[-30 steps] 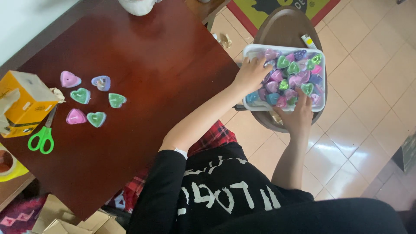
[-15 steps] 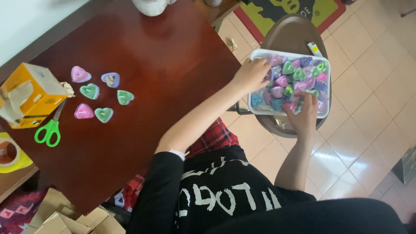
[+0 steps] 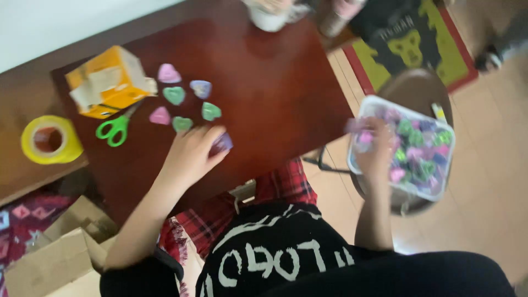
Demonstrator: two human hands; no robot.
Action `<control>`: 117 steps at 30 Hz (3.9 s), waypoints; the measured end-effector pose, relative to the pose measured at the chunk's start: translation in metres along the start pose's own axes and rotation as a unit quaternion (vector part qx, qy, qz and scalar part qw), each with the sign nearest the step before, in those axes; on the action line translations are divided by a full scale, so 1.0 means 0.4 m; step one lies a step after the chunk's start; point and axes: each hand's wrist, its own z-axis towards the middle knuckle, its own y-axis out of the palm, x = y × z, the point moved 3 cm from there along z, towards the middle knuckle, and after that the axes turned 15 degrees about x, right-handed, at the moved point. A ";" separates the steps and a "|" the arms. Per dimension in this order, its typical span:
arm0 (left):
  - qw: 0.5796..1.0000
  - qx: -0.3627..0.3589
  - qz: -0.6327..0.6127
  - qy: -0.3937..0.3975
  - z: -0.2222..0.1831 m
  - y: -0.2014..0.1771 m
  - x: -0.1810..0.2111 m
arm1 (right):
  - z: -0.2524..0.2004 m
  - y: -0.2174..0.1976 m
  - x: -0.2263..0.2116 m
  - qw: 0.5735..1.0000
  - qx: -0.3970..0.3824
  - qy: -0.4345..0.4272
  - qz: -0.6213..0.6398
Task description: Wrapping small heart-shaped scented wax melts in individual tissue pieces and arranging them for storage.
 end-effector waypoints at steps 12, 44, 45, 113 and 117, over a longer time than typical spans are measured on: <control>0.947 0.118 0.144 -0.263 -0.211 -0.025 -0.148 | 0.010 0.487 -0.607 0.855 -0.268 -0.396 0.202; 0.915 0.314 0.089 -0.239 -0.133 -0.148 -0.470 | 0.234 0.954 -0.846 0.851 -0.331 -0.152 0.379; 0.915 0.323 0.079 -0.229 -0.122 -0.160 -0.462 | 0.238 0.963 -0.848 0.830 -0.330 -0.162 0.421; 0.959 0.248 -0.103 -0.090 0.236 -0.095 -0.227 | 0.301 0.715 -0.586 0.603 -0.430 0.291 0.606; 0.962 0.236 -0.107 -0.083 0.239 -0.102 -0.215 | 0.288 0.742 -0.549 0.602 -0.419 0.307 0.607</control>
